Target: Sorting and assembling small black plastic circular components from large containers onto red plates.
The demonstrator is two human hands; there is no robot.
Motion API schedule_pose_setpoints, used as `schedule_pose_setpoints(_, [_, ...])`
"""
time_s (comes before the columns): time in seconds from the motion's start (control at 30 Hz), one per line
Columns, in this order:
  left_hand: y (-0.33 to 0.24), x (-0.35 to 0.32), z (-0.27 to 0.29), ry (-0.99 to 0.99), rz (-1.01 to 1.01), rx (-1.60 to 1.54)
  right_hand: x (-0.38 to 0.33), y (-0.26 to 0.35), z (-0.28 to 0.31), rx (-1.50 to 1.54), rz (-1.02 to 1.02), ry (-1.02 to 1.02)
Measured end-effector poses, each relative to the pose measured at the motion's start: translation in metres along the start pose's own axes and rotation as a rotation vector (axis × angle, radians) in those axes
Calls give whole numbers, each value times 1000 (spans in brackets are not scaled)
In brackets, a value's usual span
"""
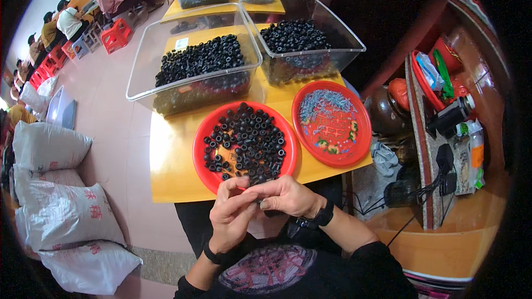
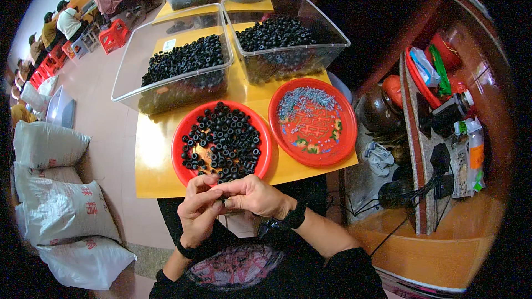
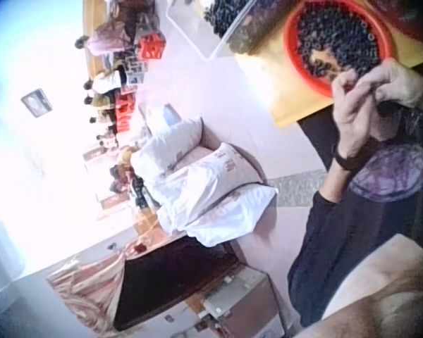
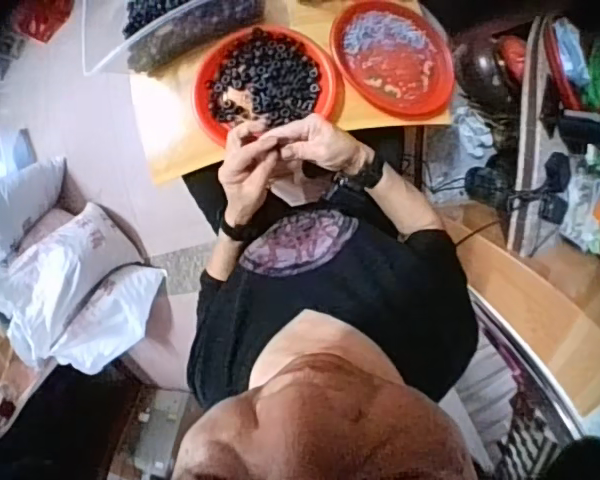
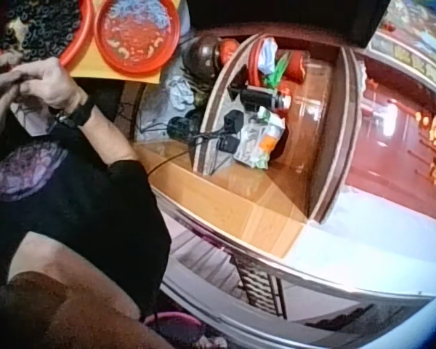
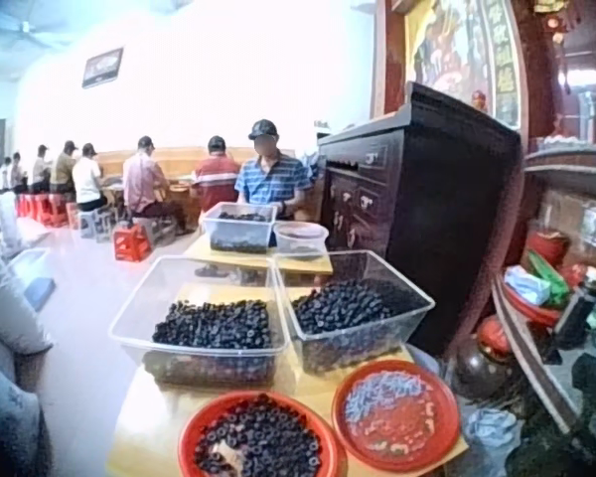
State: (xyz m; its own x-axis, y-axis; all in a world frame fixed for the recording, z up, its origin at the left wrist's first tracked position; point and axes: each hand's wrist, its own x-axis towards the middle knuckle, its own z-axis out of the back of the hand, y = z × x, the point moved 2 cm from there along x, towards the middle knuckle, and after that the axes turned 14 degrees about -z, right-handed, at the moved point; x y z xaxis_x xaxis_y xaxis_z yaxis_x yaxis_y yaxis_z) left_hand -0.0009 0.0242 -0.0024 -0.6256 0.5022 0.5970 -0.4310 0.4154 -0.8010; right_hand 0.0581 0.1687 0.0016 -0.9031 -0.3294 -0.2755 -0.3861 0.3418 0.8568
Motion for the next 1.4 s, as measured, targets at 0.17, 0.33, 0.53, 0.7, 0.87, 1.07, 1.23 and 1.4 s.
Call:
schedule_pose_setpoints(0.17, [-4, 7, -10, 89, 174, -245, -4, 1, 1, -46, -11, -70])
schedule_pose_setpoints(0.33, [3, 11, -18, 218, 28, 43, -2, 1, -3, -225, 75, -229])
schedule_pose_setpoints(0.53, [10, 7, -19, 191, 76, 66, 2, -3, 4, -375, 75, -278])
schedule_pose_setpoints(0.7, [10, 9, -17, 105, 97, 32, 2, 4, 8, -396, -8, -269])
schedule_pose_setpoints(0.87, [11, 3, 1, -122, 193, 38, -6, 71, 36, -403, -155, -357])
schedule_pose_setpoints(1.07, [11, 1, 16, -186, 246, 128, -17, 200, 127, -234, 272, -732])
schedule_pose_setpoints(1.23, [13, -1, 21, -216, 252, 150, -39, 153, 129, -1185, 173, -975])
schedule_pose_setpoints(1.4, [18, -5, 29, -244, 327, 56, -48, 83, 146, -1563, -165, -1024])
